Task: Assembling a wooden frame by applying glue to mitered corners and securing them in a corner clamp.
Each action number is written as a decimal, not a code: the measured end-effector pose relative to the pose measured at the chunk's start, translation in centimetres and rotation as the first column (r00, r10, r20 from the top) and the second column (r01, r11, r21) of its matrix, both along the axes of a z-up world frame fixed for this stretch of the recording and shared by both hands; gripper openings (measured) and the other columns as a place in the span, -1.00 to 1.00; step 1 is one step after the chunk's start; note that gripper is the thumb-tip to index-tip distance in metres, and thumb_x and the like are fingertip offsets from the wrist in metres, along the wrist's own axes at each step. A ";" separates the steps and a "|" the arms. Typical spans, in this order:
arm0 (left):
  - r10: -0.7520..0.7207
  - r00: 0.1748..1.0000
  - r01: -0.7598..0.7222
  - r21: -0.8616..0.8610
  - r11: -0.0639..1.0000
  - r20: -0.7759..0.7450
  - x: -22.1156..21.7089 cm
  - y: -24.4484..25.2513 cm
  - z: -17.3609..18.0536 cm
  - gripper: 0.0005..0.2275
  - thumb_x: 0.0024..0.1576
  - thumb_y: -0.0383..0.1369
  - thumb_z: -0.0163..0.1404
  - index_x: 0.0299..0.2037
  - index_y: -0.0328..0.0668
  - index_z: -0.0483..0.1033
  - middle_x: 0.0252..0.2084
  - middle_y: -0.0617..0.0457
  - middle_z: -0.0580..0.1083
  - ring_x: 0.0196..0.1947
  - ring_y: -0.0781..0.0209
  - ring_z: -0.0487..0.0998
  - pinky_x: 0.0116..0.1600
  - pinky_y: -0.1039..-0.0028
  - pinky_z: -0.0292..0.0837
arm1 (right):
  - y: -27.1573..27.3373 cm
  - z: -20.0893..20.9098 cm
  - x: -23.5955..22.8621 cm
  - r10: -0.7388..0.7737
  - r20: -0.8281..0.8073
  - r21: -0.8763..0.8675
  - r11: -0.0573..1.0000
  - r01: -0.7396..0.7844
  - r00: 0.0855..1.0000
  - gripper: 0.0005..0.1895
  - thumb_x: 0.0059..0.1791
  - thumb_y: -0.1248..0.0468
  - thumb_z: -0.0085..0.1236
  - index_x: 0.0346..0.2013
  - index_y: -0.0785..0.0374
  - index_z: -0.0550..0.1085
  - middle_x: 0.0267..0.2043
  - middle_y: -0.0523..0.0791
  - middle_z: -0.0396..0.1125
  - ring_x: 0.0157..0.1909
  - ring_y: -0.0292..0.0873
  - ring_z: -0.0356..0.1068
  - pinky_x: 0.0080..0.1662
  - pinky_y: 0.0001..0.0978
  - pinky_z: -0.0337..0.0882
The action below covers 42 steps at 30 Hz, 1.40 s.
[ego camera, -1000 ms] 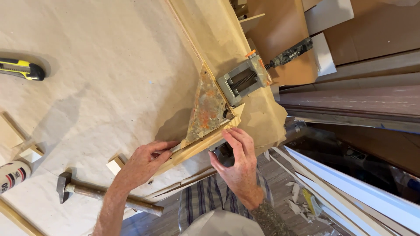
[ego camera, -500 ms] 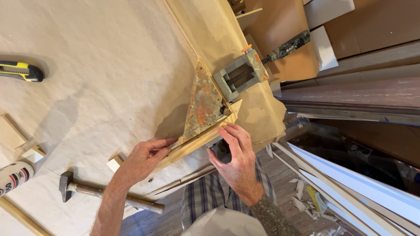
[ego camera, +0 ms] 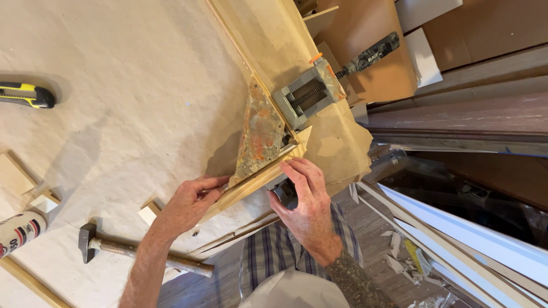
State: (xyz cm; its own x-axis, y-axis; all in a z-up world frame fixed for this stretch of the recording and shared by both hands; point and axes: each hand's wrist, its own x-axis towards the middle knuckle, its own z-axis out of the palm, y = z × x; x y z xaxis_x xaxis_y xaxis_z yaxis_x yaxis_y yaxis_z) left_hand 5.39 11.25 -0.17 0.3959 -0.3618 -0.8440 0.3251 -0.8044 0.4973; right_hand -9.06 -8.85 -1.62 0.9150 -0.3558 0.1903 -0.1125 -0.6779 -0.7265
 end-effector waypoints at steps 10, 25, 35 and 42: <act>0.033 0.999 -0.027 -0.155 0.988 0.039 -0.4 0.8 -1.1 -0.69 0.24 -0.35 -0.01 0.16 -0.06 0.63 0.08 -0.18 0.58 0.14 -0.03 0.57 0.24 0.10 0.49 | 0.1 1.1 0.7 -0.072 0.043 0.054 0.996 0.070 0.996 -0.37 -0.26 0.41 0.50 0.08 0.35 0.48 0.02 -0.01 0.33 0.16 0.09 0.40 0.10 -0.18 0.55; 0.099 0.995 -0.092 -0.168 0.981 0.033 -0.8 0.8 -1.7 -0.70 0.23 -0.34 0.03 0.15 -0.09 0.64 0.11 -0.15 0.59 0.18 0.04 0.55 0.26 0.16 0.46 | 0.0 1.2 0.7 -0.076 0.027 0.052 0.996 0.075 0.997 -0.38 -0.26 0.41 0.48 0.07 0.32 0.47 0.02 -0.03 0.34 0.16 0.08 0.40 0.08 -0.23 0.56; 0.116 0.993 -0.115 -0.132 0.985 -0.005 -0.5 -0.2 -0.2 -0.69 0.23 -0.33 0.03 0.16 -0.14 0.62 0.14 -0.19 0.58 0.22 -0.05 0.53 0.30 0.12 0.42 | -0.1 0.7 0.5 -0.086 0.000 0.053 0.995 0.085 0.996 -0.36 -0.28 0.38 0.50 0.07 0.26 0.48 0.03 -0.08 0.35 0.17 0.03 0.41 0.05 -0.27 0.57; 0.126 0.992 -0.126 -0.113 0.986 -0.012 -0.5 -0.5 -0.3 -0.68 0.22 -0.34 0.05 0.17 -0.17 0.61 0.15 -0.22 0.57 0.22 -0.14 0.53 0.32 0.09 0.39 | 0.0 0.9 0.5 -0.090 -0.011 0.052 0.995 0.091 0.996 -0.36 -0.27 0.37 0.49 0.08 0.26 0.48 0.04 -0.07 0.35 0.17 0.04 0.40 0.05 -0.27 0.57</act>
